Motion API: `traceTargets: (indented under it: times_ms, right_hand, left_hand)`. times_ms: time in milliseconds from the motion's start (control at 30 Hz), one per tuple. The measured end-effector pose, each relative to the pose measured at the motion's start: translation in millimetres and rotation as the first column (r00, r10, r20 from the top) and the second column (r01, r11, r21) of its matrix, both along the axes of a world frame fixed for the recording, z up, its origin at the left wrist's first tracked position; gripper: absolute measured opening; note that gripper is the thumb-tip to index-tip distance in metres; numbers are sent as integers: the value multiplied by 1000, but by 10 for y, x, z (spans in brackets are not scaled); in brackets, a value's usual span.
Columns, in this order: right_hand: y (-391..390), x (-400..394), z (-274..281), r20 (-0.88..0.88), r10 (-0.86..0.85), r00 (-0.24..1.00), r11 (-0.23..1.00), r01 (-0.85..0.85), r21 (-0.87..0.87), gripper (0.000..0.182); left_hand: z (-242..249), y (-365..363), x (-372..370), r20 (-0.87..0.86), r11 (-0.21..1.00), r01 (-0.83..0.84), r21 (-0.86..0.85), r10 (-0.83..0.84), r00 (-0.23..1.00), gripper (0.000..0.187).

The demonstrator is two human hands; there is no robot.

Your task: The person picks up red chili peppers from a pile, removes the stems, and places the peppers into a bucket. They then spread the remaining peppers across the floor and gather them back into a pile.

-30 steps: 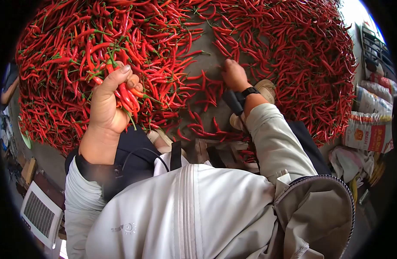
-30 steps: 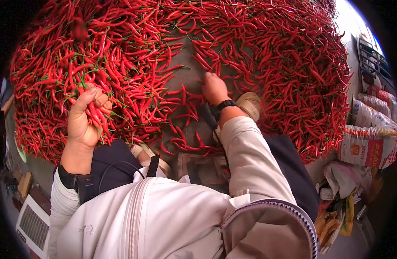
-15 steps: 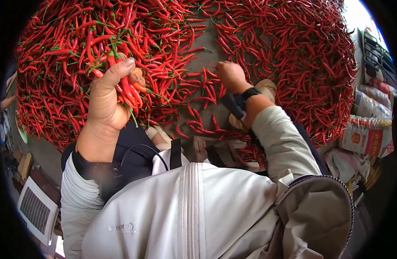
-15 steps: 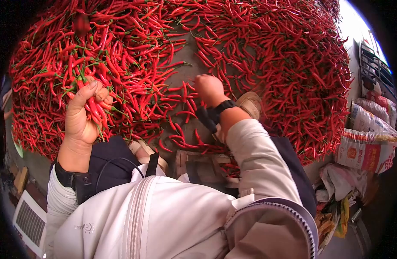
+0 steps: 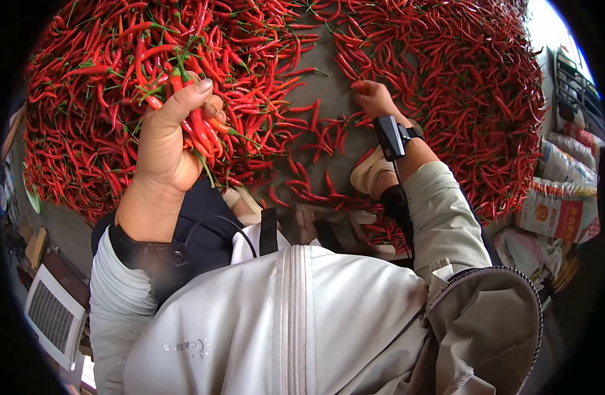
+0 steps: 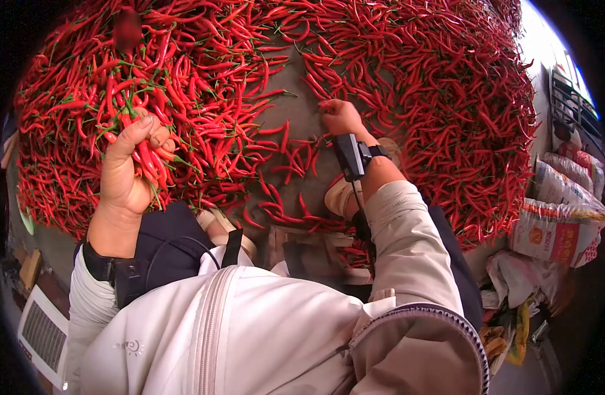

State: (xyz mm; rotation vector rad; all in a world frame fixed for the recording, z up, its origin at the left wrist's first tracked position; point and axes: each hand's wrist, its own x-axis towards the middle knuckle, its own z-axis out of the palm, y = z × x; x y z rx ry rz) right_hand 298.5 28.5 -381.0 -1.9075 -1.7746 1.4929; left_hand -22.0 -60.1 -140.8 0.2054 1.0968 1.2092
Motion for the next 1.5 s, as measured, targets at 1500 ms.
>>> traceTargets:
  times_ms: [1500]
  right_hand:
    - [186, -930, 175, -223, 68, 973, 996, -54, 66, 15]
  left_hand:
    - [-31, -55, -126, -2, 996, -86, 24, 86, 996, 12]
